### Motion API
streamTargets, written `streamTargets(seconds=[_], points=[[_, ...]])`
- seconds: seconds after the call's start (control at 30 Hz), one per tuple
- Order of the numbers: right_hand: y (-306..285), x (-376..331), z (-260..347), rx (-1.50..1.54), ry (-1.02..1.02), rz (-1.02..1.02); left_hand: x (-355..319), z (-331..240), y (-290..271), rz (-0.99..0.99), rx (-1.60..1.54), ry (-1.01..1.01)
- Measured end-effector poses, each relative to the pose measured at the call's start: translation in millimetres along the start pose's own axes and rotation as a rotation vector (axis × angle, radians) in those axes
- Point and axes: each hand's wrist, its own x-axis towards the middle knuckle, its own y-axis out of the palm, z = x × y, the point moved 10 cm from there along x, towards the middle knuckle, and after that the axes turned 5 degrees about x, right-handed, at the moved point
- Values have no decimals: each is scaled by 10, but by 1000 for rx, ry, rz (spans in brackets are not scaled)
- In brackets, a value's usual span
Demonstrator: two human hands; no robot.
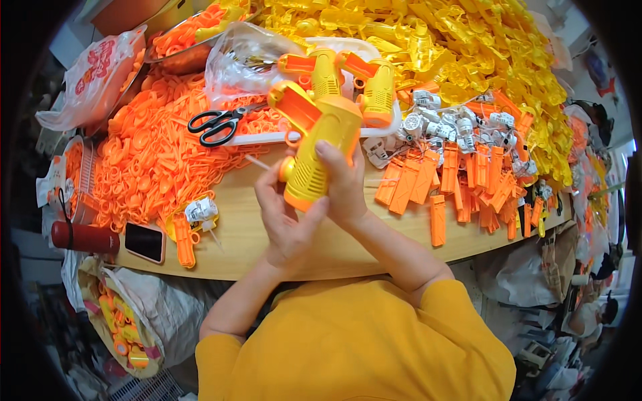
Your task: Assembling various plastic components to form yellow toy guns on a workbench.
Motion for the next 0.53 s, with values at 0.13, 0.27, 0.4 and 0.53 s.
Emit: streamTargets(seconds=[0.13, 0.27, 0.4, 0.53], points=[[162, 362, 422, -416, -197, 92, 575, -130, -243, -30, 269, 248], [-590, 998, 1023, -824, -451, -163, 1062, 88, -590, -93, 525, 291], [-1325, 1537, 1730, -1645, -732, -338, 1204, 226, -540, -60, 871, 301], [-1752, 2003, 1645, -2053, -530, -177, 1227, 386, -461, -28, 1244, 294]])
